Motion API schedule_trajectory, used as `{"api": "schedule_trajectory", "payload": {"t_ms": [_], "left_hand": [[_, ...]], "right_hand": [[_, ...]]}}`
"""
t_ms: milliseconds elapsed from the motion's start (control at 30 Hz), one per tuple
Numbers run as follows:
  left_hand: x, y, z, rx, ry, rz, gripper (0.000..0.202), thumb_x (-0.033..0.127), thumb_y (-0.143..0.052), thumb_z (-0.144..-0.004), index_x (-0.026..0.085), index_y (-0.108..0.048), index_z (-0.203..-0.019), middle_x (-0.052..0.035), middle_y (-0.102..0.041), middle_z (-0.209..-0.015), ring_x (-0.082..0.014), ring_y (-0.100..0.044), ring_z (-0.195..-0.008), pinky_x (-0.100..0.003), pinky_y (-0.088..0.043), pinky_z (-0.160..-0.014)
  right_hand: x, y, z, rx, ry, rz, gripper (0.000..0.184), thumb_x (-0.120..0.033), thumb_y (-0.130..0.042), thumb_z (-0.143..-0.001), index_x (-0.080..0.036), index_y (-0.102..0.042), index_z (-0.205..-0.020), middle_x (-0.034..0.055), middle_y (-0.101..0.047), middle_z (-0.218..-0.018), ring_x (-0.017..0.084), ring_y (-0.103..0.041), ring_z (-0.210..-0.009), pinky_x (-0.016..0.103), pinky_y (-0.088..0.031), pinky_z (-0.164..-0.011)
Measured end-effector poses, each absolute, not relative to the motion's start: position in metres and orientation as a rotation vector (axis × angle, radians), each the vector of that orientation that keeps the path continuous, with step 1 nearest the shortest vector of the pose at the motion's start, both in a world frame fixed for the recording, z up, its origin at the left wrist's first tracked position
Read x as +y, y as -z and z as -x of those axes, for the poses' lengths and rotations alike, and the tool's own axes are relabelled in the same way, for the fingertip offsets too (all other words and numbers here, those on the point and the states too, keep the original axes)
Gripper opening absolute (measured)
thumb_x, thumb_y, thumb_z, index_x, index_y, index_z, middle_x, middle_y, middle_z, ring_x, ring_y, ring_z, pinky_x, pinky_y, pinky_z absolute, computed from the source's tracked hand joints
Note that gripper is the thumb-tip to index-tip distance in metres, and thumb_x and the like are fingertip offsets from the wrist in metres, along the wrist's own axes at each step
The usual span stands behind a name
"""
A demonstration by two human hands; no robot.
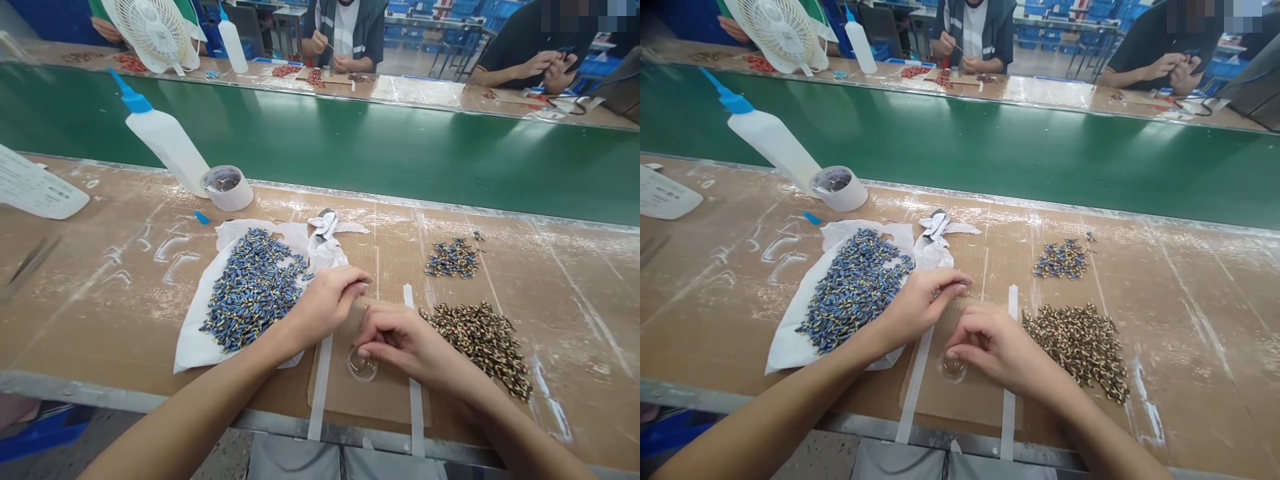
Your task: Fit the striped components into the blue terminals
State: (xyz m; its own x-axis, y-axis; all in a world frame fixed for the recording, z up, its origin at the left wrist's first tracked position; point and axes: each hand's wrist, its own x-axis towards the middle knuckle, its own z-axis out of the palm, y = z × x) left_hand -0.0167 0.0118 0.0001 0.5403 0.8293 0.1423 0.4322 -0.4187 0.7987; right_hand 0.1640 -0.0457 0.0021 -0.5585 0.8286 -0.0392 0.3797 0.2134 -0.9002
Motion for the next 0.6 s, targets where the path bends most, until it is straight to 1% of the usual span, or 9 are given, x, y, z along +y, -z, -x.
{"api": "schedule_trajectory", "payload": {"t_ms": [100, 200, 300, 467, 533, 600], "left_hand": [[0.009, 0.004, 0.014, 1.002, -0.674, -2.006, 0.019, 0.013, -0.05, -0.09, 0.014, -0.067, -0.098, -0.0047, -0.072, -0.094, -0.0145, -0.064, -0.084, -0.025, -0.047, -0.076], [0.007, 0.005, 0.013, 0.994, -0.615, -2.015, 0.018, 0.015, -0.052, -0.089, 0.014, -0.069, -0.096, -0.0035, -0.072, -0.088, -0.0135, -0.062, -0.075, -0.024, -0.046, -0.07], [0.004, 0.007, 0.011, 0.998, -0.582, -1.996, 0.02, 0.017, -0.051, -0.09, 0.014, -0.069, -0.096, -0.0033, -0.072, -0.083, -0.0124, -0.06, -0.069, -0.023, -0.044, -0.066], [0.001, 0.013, 0.008, 0.981, -0.572, -1.872, 0.021, 0.018, -0.05, -0.09, 0.013, -0.069, -0.096, -0.0057, -0.072, -0.086, -0.0137, -0.063, -0.075, -0.024, -0.047, -0.07], [0.001, 0.014, 0.007, 0.969, -0.547, -1.804, 0.02, 0.018, -0.051, -0.088, 0.012, -0.069, -0.096, -0.0056, -0.071, -0.081, -0.0137, -0.063, -0.071, -0.024, -0.048, -0.068], [0.0, 0.016, 0.008, 0.95, -0.527, -1.731, 0.02, 0.017, -0.051, -0.088, 0.011, -0.068, -0.097, -0.0051, -0.07, -0.076, -0.0133, -0.064, -0.068, -0.023, -0.049, -0.065]], "right_hand": [[-0.044, -0.001, -0.168, -2.049, -1.319, 1.067, 0.012, -0.027, -0.066, -0.086, -0.019, -0.066, -0.077, 0.0007, -0.059, -0.078, 0.014, -0.052, -0.075, 0.028, -0.041, -0.069], [-0.045, 0.0, -0.169, -2.033, -1.351, 1.066, 0.013, -0.027, -0.067, -0.086, -0.019, -0.066, -0.075, 0.002, -0.06, -0.081, 0.015, -0.054, -0.079, 0.029, -0.043, -0.071], [-0.046, 0.001, -0.167, -1.973, -1.413, 1.107, 0.013, -0.027, -0.068, -0.085, -0.018, -0.066, -0.075, 0.0018, -0.061, -0.08, 0.015, -0.055, -0.078, 0.029, -0.044, -0.071], [-0.046, -0.005, -0.171, -1.778, -1.572, 1.146, 0.014, -0.026, -0.065, -0.087, -0.019, -0.063, -0.075, 0.0002, -0.062, -0.077, 0.014, -0.056, -0.075, 0.027, -0.044, -0.07], [-0.044, -0.009, -0.177, -1.668, -1.619, 1.167, 0.014, -0.028, -0.064, -0.088, -0.019, -0.062, -0.077, 0.0001, -0.063, -0.077, 0.013, -0.057, -0.074, 0.025, -0.045, -0.069], [-0.043, -0.012, -0.184, -1.559, -1.568, 1.214, 0.013, -0.03, -0.063, -0.088, -0.019, -0.063, -0.08, 0.0003, -0.065, -0.077, 0.012, -0.059, -0.072, 0.023, -0.046, -0.066]]}}
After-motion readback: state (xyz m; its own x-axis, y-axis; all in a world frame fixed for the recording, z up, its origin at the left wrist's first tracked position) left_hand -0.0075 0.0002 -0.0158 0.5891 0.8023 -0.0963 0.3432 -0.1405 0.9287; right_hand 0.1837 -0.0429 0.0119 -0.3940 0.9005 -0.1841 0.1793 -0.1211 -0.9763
